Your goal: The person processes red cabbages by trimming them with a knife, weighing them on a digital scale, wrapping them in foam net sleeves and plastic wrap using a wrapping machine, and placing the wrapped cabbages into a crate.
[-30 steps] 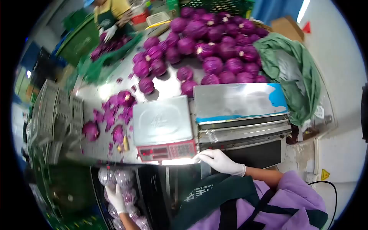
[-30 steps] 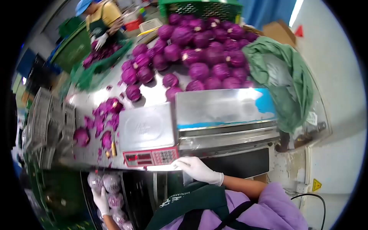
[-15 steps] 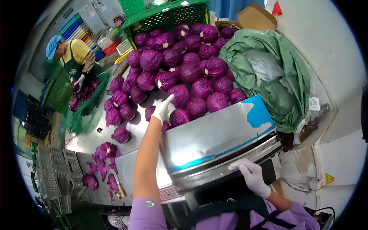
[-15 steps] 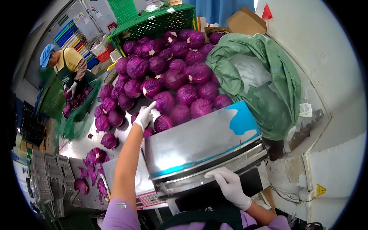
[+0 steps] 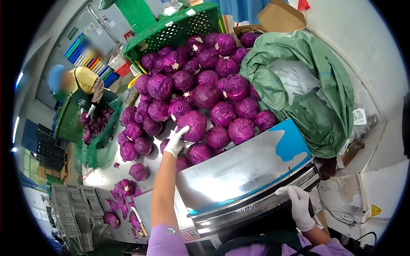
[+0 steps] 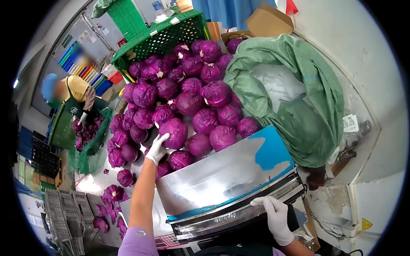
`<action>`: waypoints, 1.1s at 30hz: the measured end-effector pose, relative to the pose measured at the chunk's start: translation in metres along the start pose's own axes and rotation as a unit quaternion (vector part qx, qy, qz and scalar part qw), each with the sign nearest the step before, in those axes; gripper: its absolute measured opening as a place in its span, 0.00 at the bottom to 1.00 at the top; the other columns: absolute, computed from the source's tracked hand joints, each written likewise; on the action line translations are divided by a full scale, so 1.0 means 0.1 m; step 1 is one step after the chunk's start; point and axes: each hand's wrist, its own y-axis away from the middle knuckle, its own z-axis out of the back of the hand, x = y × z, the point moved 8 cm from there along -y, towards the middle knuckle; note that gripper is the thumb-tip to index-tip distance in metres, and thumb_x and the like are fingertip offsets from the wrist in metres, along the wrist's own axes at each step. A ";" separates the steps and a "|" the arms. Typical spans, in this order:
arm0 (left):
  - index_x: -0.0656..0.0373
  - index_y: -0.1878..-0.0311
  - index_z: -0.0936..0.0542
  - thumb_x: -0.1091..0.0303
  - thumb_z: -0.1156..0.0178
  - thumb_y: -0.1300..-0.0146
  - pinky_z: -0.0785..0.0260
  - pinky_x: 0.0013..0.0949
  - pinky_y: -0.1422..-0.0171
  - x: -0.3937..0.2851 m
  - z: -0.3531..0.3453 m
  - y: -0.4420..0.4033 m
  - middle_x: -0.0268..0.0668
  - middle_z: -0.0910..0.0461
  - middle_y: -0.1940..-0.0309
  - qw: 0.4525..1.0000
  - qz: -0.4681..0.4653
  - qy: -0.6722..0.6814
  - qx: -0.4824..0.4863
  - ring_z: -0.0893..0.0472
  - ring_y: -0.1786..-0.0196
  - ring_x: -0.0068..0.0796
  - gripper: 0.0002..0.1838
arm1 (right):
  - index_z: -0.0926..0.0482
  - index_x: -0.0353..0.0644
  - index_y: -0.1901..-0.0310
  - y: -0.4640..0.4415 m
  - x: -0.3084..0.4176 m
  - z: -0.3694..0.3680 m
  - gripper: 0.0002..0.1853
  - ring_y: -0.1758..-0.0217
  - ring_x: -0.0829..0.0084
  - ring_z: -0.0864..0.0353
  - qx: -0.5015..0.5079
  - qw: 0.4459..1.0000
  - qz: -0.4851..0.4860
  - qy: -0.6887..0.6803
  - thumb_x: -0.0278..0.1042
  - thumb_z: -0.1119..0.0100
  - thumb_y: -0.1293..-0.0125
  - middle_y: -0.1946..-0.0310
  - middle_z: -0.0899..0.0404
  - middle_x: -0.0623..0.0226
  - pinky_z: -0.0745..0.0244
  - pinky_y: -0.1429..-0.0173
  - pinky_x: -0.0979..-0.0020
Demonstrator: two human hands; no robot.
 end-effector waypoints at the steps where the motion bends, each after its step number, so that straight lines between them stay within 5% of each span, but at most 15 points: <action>1: 0.54 0.27 0.40 0.56 0.33 0.38 0.26 0.66 0.40 -0.06 0.04 -0.01 0.44 0.32 0.34 0.997 -0.019 0.044 0.056 0.26 0.35 0.49 0.39 | 0.16 0.29 0.60 -0.02 0.00 0.00 0.16 0.58 0.74 0.15 0.001 1.000 0.002 -0.003 0.27 0.55 0.26 0.64 0.13 0.61 0.24 0.47 0.74; 5: 0.53 0.23 0.47 0.38 0.45 0.35 0.32 0.70 0.36 -0.55 -0.42 0.71 0.48 0.37 0.28 0.904 -0.026 0.340 0.256 0.31 0.31 0.56 0.45 | 0.17 0.29 0.59 -0.05 0.01 -0.03 0.14 0.57 0.74 0.16 0.011 1.000 0.013 0.000 0.26 0.54 0.27 0.64 0.13 0.61 0.24 0.47 0.73; 7: 0.55 0.24 0.44 0.32 0.53 0.35 0.28 0.58 0.36 -0.45 -0.35 0.92 0.52 0.42 0.26 0.908 -0.049 0.379 0.171 0.33 0.31 0.60 0.46 | 0.17 0.29 0.59 -0.04 0.08 -0.13 0.14 0.57 0.74 0.16 0.024 0.999 0.036 -0.028 0.26 0.54 0.27 0.63 0.14 0.61 0.25 0.47 0.73; 8: 0.58 0.24 0.43 0.35 0.56 0.33 0.29 0.48 0.36 -0.46 -0.52 1.19 0.54 0.41 0.27 0.828 0.006 0.432 0.357 0.31 0.32 0.56 0.43 | 0.17 0.29 0.58 -0.03 0.11 -0.20 0.14 0.56 0.74 0.16 0.041 0.998 0.048 -0.021 0.25 0.54 0.27 0.63 0.14 0.61 0.25 0.46 0.73; 9: 0.62 0.25 0.44 0.41 0.56 0.31 0.25 0.42 0.43 -0.61 -0.70 1.45 0.58 0.34 0.33 0.834 -0.081 0.449 0.310 0.25 0.38 0.51 0.41 | 0.17 0.29 0.58 -0.02 0.12 -0.26 0.14 0.56 0.74 0.16 0.050 0.997 0.048 -0.023 0.25 0.54 0.27 0.63 0.14 0.61 0.25 0.46 0.73; 11: 0.64 0.25 0.44 0.45 0.54 0.30 0.21 0.35 0.57 -0.47 -0.84 1.73 0.59 0.27 0.42 0.797 -0.052 0.481 0.360 0.17 0.50 0.43 0.39 | 0.17 0.29 0.58 0.05 0.18 -0.43 0.13 0.56 0.74 0.16 0.098 0.992 0.076 -0.007 0.25 0.53 0.27 0.62 0.13 0.61 0.25 0.46 0.73; 14: 0.53 0.25 0.43 0.51 0.58 0.26 0.26 0.32 0.72 -0.34 -1.06 2.18 0.57 0.27 0.40 0.761 -0.026 0.532 0.370 0.16 0.61 0.40 0.31 | 0.16 0.31 0.59 0.19 0.28 -0.64 0.11 0.55 0.71 0.16 0.153 0.979 0.127 0.039 0.23 0.51 0.30 0.62 0.14 0.61 0.25 0.46 0.72; 15: 0.55 0.25 0.44 0.49 0.58 0.26 0.27 0.32 0.71 -0.27 -1.12 2.32 0.59 0.26 0.44 0.751 -0.019 0.560 0.350 0.16 0.61 0.40 0.32 | 0.16 0.32 0.59 0.24 0.34 -0.71 0.11 0.55 0.69 0.16 0.172 0.970 0.163 0.054 0.23 0.50 0.30 0.62 0.14 0.61 0.25 0.46 0.71; 19: 0.64 0.25 0.46 0.45 0.58 0.27 0.30 0.32 0.69 -0.03 -1.20 2.77 0.58 0.26 0.48 0.775 -0.013 0.539 0.330 0.17 0.62 0.38 0.37 | 0.16 0.35 0.60 0.46 0.53 -0.91 0.09 0.56 0.65 0.17 0.212 0.938 0.259 0.092 0.23 0.47 0.32 0.63 0.15 0.60 0.25 0.48 0.68; 21: 0.58 0.25 0.43 0.45 0.57 0.27 0.29 0.28 0.76 0.20 -1.16 2.90 0.61 0.25 0.49 0.800 0.029 0.535 0.272 0.17 0.68 0.35 0.35 | 0.16 0.33 0.60 0.55 0.58 -0.99 0.10 0.55 0.67 0.17 0.236 0.926 0.273 0.108 0.23 0.49 0.30 0.61 0.16 0.59 0.24 0.47 0.68; 25: 0.62 0.27 0.42 0.46 0.60 0.26 0.31 0.29 0.77 0.31 -1.18 3.19 0.61 0.25 0.48 0.813 0.021 0.499 0.299 0.19 0.70 0.36 0.35 | 0.16 0.34 0.60 0.69 0.58 -1.10 0.10 0.55 0.67 0.17 0.252 0.921 0.276 0.106 0.24 0.49 0.30 0.62 0.15 0.60 0.24 0.47 0.68; 28: 0.62 0.27 0.41 0.47 0.59 0.27 0.29 0.30 0.76 0.50 -0.99 3.33 0.61 0.24 0.49 0.868 0.032 0.464 0.175 0.19 0.71 0.36 0.34 | 0.15 0.37 0.60 0.79 0.58 -1.19 0.08 0.56 0.65 0.17 0.260 0.912 0.301 0.101 0.27 0.43 0.31 0.63 0.15 0.62 0.24 0.48 0.66; 31: 0.64 0.28 0.40 0.45 0.51 0.30 0.20 0.32 0.66 0.48 -0.96 3.41 0.57 0.24 0.48 0.877 0.016 0.413 0.246 0.16 0.62 0.42 0.37 | 0.15 0.37 0.60 0.90 0.63 -1.28 0.07 0.56 0.64 0.17 0.271 0.902 0.322 0.094 0.27 0.43 0.31 0.63 0.15 0.62 0.24 0.49 0.65; 33: 0.64 0.30 0.37 0.45 0.50 0.30 0.16 0.42 0.63 0.38 -1.16 3.58 0.57 0.23 0.48 0.828 0.072 0.437 0.343 0.15 0.60 0.51 0.36 | 0.16 0.37 0.60 0.93 0.64 -1.32 0.07 0.57 0.64 0.18 0.271 0.898 0.333 0.092 0.27 0.43 0.32 0.63 0.15 0.63 0.24 0.49 0.65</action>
